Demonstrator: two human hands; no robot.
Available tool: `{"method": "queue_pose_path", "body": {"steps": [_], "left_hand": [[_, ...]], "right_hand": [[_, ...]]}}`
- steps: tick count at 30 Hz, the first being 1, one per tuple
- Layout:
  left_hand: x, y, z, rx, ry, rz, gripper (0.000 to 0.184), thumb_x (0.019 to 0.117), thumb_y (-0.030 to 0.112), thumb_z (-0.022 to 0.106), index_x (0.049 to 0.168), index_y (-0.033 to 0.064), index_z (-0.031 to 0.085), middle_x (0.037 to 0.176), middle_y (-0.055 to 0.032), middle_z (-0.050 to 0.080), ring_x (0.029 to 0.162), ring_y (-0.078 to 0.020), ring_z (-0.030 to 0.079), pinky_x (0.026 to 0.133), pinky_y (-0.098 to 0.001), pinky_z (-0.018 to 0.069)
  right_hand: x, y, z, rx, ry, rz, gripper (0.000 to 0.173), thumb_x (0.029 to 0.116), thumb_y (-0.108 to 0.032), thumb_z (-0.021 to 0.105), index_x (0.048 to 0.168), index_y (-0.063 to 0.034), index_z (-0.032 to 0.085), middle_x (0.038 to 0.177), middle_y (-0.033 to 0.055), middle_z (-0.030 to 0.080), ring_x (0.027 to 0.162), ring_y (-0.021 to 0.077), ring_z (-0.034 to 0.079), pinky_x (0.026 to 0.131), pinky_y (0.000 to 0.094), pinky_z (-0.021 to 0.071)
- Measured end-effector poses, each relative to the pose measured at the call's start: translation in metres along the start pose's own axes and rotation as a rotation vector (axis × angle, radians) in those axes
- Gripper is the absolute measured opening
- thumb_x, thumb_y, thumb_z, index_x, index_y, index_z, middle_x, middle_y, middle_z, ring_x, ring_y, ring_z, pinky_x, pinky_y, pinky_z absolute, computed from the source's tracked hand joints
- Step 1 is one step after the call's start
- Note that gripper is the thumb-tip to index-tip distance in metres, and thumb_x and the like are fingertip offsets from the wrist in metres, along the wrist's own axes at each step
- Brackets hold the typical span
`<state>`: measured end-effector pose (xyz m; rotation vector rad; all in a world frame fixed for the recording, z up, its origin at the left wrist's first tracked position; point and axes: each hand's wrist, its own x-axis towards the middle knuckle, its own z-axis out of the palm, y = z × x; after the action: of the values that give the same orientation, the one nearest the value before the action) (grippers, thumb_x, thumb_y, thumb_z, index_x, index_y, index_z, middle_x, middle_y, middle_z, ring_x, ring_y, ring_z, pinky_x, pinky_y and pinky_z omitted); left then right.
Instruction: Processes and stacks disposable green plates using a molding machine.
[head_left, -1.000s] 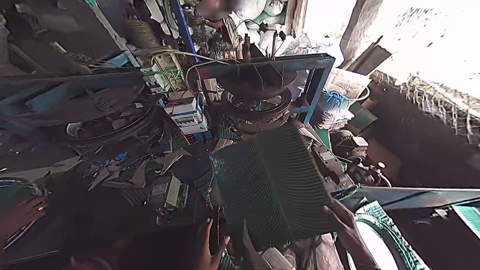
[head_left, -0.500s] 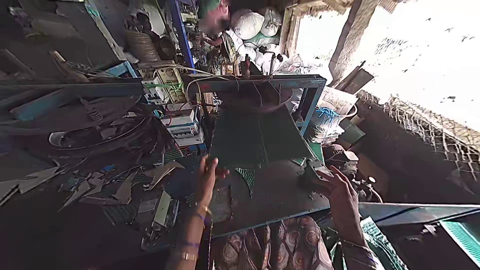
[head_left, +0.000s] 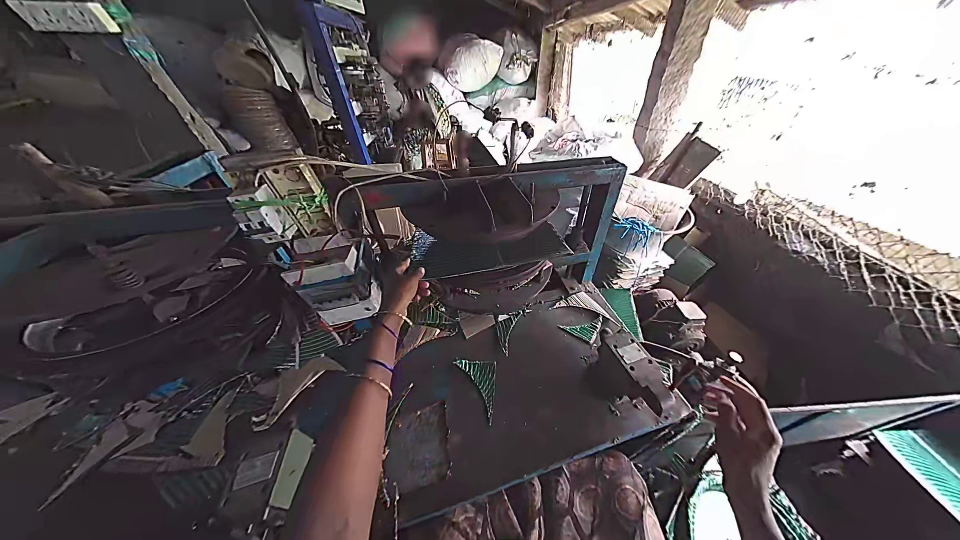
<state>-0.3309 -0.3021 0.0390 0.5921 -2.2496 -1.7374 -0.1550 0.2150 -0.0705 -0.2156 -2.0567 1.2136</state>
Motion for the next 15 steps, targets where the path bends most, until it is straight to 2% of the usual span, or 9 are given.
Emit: {"method": "queue_pose_path", "body": {"steps": [1, 3, 7, 9, 11, 13, 15], "left_hand": [[-0.004, 0.002, -0.004, -0.009, 0.004, -0.004, 0.053, 0.1076, 0.021, 0.053, 0.156, 0.006, 0.037, 0.095, -0.0173, 0.066, 0.059, -0.0113, 0.056, 0.056, -0.0246, 0.0471], [-0.009, 0.005, -0.011, -0.001, -0.008, -0.014, 0.054, 0.1074, 0.02, 0.054, 0.156, 0.0048, 0.036, 0.09, -0.0159, 0.066, 0.057, -0.0097, 0.056, 0.054, -0.0221, 0.0465], [-0.008, 0.008, -0.016, 0.01, -0.049, 0.003, 0.053, 0.1075, 0.018, 0.053, 0.155, 0.003, 0.036, 0.081, -0.0122, 0.064, 0.054, -0.0087, 0.056, 0.052, -0.0213, 0.0466], [-0.008, 0.008, -0.015, 0.007, -0.056, 0.011, 0.053, 0.1076, 0.019, 0.053, 0.155, 0.0024, 0.036, 0.076, -0.0109, 0.063, 0.052, -0.0083, 0.056, 0.049, -0.0202, 0.0459], [-0.011, 0.008, -0.018, -0.001, -0.055, 0.017, 0.053, 0.1096, 0.031, 0.048, 0.153, 0.004, 0.037, 0.078, -0.0116, 0.067, 0.053, -0.0099, 0.06, 0.049, -0.0214, 0.0472], [-0.019, 0.002, -0.022, -0.051, -0.033, 0.004, 0.059, 0.1096, 0.05, 0.035, 0.15, 0.0069, 0.038, 0.084, -0.012, 0.071, 0.054, -0.0113, 0.063, 0.048, -0.022, 0.0481], [-0.037, -0.018, -0.022, -0.109, 0.016, 0.0, 0.065, 0.1096, 0.055, 0.024, 0.149, 0.0049, 0.038, 0.084, -0.0103, 0.071, 0.052, -0.0109, 0.06, 0.047, -0.0229, 0.0478]], "right_hand": [[0.01, 0.001, 0.005, -0.046, 0.014, -0.02, 0.036, 0.102, -0.012, 0.054, 0.13, 0.0104, 0.059, 0.118, 0.0277, 0.068, 0.102, 0.0321, 0.07, 0.085, 0.0463, 0.0581], [0.029, -0.001, 0.021, -0.11, 0.022, -0.036, 0.033, 0.1015, -0.011, 0.056, 0.127, 0.0082, 0.063, 0.121, 0.0289, 0.066, 0.111, 0.0384, 0.066, 0.095, 0.0512, 0.0535], [0.064, -0.01, 0.057, -0.22, -0.084, -0.039, 0.03, 0.102, -0.012, 0.056, 0.125, 0.0043, 0.066, 0.123, 0.028, 0.065, 0.119, 0.0441, 0.061, 0.102, 0.0588, 0.0471], [0.075, -0.013, 0.073, -0.28, -0.115, 0.001, 0.029, 0.1025, -0.015, 0.056, 0.123, 0.001, 0.068, 0.117, 0.0257, 0.069, 0.114, 0.0445, 0.064, 0.099, 0.0621, 0.0472], [0.083, -0.023, 0.08, -0.363, -0.097, 0.07, 0.028, 0.1034, -0.018, 0.055, 0.121, -0.0015, 0.07, 0.107, 0.0264, 0.072, 0.103, 0.0469, 0.068, 0.088, 0.0675, 0.0478], [0.088, -0.028, 0.084, -0.429, -0.085, 0.072, 0.029, 0.1031, -0.016, 0.053, 0.121, -0.0003, 0.069, 0.108, 0.028, 0.071, 0.102, 0.0487, 0.068, 0.085, 0.0693, 0.0481], [0.094, -0.021, 0.093, -0.477, -0.121, -0.006, 0.029, 0.103, -0.014, 0.052, 0.121, 0.0024, 0.067, 0.112, 0.0281, 0.07, 0.105, 0.0485, 0.068, 0.086, 0.0679, 0.0493]]}}
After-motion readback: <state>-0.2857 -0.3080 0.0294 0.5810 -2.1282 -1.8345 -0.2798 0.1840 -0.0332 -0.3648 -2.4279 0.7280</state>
